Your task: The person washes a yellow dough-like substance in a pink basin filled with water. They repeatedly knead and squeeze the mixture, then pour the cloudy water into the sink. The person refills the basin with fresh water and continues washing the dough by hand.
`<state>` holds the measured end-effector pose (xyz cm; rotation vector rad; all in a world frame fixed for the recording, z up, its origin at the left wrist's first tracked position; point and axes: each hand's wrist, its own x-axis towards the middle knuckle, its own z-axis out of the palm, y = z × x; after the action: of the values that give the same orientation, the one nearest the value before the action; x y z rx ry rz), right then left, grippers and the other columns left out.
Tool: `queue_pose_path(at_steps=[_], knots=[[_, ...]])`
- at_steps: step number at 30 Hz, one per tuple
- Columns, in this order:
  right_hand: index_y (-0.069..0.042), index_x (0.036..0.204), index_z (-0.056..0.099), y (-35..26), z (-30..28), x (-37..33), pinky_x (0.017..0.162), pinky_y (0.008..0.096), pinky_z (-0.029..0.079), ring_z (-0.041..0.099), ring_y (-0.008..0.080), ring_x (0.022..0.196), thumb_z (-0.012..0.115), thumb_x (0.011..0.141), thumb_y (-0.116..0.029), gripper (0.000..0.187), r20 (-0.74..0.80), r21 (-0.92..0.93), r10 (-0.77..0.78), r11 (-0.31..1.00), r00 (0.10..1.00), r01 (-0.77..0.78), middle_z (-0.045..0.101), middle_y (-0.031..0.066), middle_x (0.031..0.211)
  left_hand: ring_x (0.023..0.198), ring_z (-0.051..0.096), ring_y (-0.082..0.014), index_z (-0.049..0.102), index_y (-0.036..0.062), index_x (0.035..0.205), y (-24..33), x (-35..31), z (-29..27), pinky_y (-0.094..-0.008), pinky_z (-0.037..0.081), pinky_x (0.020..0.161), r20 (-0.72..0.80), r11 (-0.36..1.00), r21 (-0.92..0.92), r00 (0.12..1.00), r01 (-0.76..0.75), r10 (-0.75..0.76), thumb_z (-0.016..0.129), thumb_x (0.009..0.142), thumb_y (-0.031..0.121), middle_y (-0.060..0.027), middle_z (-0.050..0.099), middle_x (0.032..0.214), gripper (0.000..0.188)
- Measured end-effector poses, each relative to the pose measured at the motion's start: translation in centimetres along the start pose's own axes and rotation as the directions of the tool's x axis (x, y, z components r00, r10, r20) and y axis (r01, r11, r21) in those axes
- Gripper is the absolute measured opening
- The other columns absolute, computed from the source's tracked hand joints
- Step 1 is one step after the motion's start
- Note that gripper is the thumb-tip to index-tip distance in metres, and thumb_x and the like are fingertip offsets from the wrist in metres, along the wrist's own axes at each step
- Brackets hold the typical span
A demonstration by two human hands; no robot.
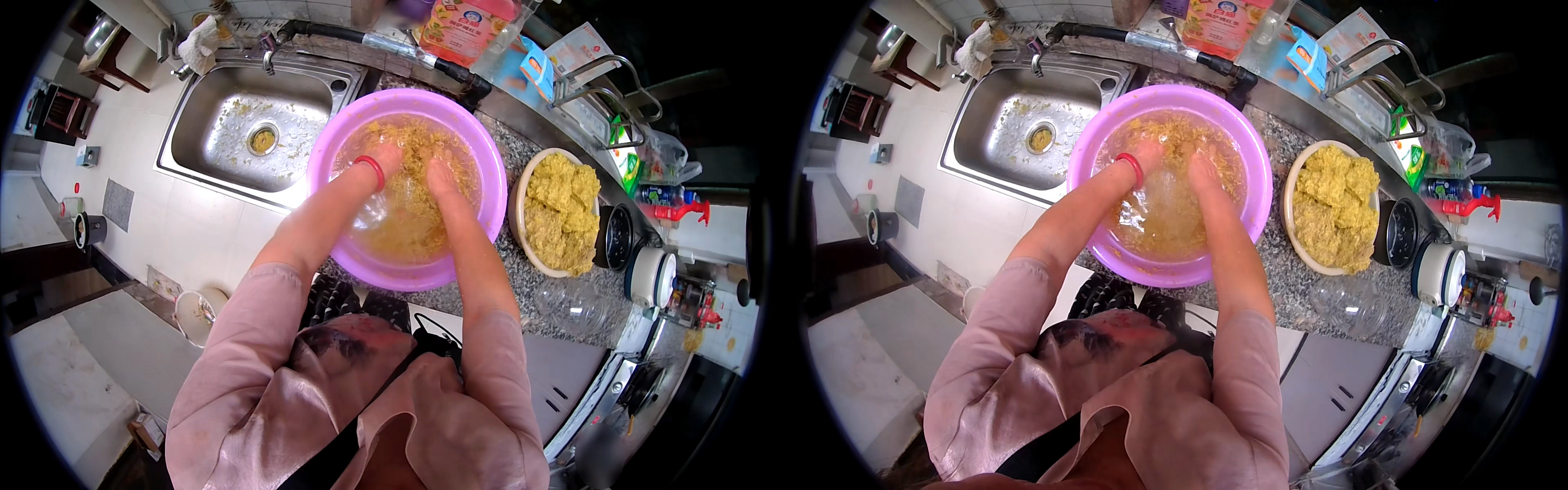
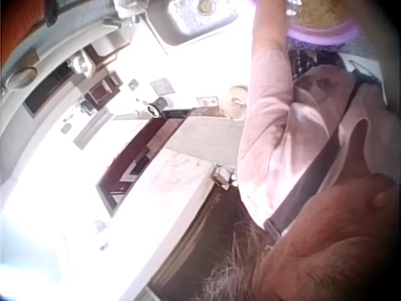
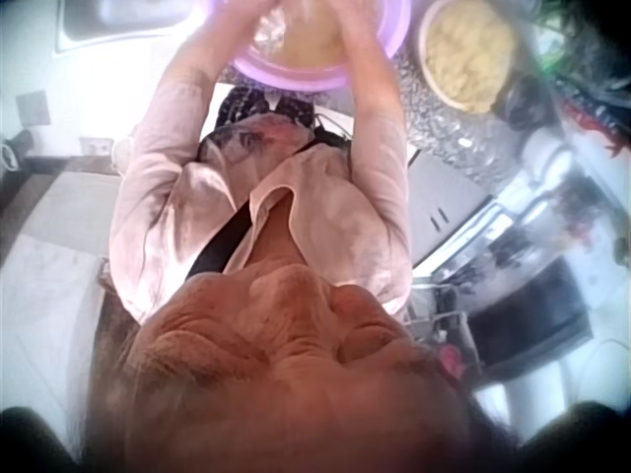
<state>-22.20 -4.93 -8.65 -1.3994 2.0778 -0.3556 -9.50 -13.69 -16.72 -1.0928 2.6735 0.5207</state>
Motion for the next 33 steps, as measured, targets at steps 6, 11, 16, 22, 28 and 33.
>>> queue_pose_path(at_steps=[6,11,16,22,28,33], knots=[[0.004,0.120,0.046,-0.4,-0.1,-0.4,0.102,0.0406,0.028,0.039,0.0357,0.121,0.035,0.089,-0.021,0.041,0.229,0.015,0.146,0.988,0.962,-0.153,0.045,0.0267,0.124,0.096,0.059,-0.0315,0.063,0.0017,0.101,1.3,-2.8,-1.2,-0.0394,0.046,0.086,-0.118,0.904,-0.398,0.968,0.156,-0.219,0.047,0.081,0.010,-0.0218,0.061,0.101,0.028],[0.003,0.105,0.057,-0.4,2.0,-1.9,0.091,0.0456,0.040,0.053,0.0389,0.105,0.039,0.088,-0.019,0.034,0.024,0.105,0.108,0.988,0.994,-0.110,0.056,0.0271,0.109,0.103,0.057,-0.0313,0.064,0.0020,0.103,1.3,-3.5,-2.5,-0.0398,0.043,0.090,-0.062,0.965,-0.156,0.972,0.213,-0.224,0.044,0.083,0.012,-0.0202,0.060,0.108,0.030],[0.003,0.108,0.056,-0.9,1.4,-2.3,0.091,0.0444,0.040,0.052,0.0386,0.107,0.040,0.086,-0.019,0.035,0.204,-0.038,0.058,0.998,0.977,-0.052,0.054,0.0274,0.111,0.088,0.063,-0.0321,0.068,0.0016,0.086,2.2,-7.1,-6.1,-0.0386,0.050,0.077,0.095,0.982,-0.060,0.981,0.177,-0.170,0.050,0.076,0.007,-0.0202,0.064,0.093,0.021],[0.002,0.100,0.061,-1.1,1.9,-4.2,0.084,0.0448,0.045,0.056,0.0389,0.100,0.045,0.084,-0.014,0.028,0.118,-0.044,0.094,0.995,0.989,-0.090,0.058,0.0267,0.103,0.095,0.062,-0.0287,0.067,0.0035,0.094,3.8,-9.2,-7.7,-0.0367,0.050,0.079,0.176,0.973,-0.029,0.960,0.227,-0.219,0.054,0.077,0.008,-0.0169,0.064,0.099,0.022],[0.004,0.096,0.062,-1.0,2.0,-5.1,0.083,0.0444,0.045,0.057,0.0389,0.098,0.045,0.081,-0.011,0.027,0.183,-0.130,0.086,0.989,0.979,-0.063,0.058,0.0275,0.101,0.087,0.063,-0.0313,0.068,0.0016,0.085,3.2,-9.6,-5.5,-0.0376,0.051,0.075,0.158,0.988,-0.069,0.980,0.135,-0.122,0.054,0.074,0.010,-0.0203,0.064,0.089,0.019],[0.000,0.096,0.064,-0.8,1.8,-5.8,0.082,0.0430,0.046,0.058,0.0370,0.097,0.049,0.080,-0.015,0.027,0.231,-0.181,0.097,0.982,0.968,-0.055,0.059,0.0250,0.102,0.080,0.063,-0.0331,0.068,0.0015,0.082,2.5,-9.0,-1.8,-0.0401,0.050,0.071,0.186,0.992,0.063,0.978,-0.109,0.095,0.055,0.075,0.018,-0.0211,0.064,0.082,0.022]])
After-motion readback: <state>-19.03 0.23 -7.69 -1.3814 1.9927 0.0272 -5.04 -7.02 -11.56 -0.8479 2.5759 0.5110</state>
